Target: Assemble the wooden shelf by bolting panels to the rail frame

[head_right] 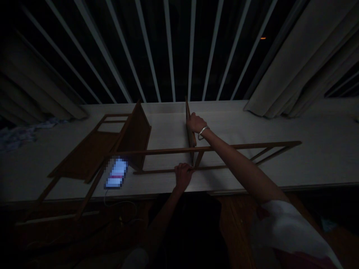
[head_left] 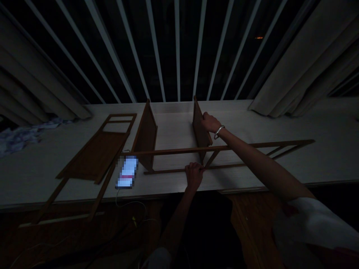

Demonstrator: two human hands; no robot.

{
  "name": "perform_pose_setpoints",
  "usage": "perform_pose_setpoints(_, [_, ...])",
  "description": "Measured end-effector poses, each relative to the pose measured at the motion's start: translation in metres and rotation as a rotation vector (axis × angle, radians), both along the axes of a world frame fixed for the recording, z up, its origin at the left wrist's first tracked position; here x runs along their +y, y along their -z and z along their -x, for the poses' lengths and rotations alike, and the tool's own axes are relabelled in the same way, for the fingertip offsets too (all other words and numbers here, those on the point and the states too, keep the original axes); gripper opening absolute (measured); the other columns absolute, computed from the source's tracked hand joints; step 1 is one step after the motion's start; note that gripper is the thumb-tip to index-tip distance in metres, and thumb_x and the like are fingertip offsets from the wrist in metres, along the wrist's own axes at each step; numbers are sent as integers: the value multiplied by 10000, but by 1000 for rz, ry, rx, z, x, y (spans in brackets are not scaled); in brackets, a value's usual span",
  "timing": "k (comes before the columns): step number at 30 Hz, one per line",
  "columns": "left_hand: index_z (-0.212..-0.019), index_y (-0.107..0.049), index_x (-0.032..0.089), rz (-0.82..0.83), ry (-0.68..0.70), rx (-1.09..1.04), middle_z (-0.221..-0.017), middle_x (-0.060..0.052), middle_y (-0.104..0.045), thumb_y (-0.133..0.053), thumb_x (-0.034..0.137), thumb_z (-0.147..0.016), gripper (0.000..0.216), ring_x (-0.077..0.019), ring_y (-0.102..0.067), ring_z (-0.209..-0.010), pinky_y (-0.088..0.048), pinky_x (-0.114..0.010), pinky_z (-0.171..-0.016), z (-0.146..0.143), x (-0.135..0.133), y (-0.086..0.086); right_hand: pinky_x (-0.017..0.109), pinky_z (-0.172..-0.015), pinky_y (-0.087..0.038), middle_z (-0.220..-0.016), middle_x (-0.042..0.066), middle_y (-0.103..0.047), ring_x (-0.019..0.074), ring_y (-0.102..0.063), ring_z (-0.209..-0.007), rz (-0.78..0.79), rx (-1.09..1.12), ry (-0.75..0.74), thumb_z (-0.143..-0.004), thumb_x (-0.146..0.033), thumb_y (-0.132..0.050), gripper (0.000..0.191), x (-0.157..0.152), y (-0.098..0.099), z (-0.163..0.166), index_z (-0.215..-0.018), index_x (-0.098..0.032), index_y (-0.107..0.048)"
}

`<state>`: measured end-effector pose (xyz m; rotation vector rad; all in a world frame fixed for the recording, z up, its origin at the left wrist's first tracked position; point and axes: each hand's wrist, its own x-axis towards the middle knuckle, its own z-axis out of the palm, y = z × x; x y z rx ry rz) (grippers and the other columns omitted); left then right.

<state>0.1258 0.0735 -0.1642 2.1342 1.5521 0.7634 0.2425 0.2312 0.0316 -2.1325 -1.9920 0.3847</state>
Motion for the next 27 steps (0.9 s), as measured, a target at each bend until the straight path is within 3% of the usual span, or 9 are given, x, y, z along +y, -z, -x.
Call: perform_pose_setpoints(27, [-876,-602,245,0,5,52,-960,0,-606,-577,300,-800,97,-160,-475,-982,-308,-339,-870,-2,-1,0,434,-799,-442,-1107,211,-594,341,-572,-1012,-29,-120,1,-848,-400,-370,378,-2,-3,-1,-1075,-129,-505])
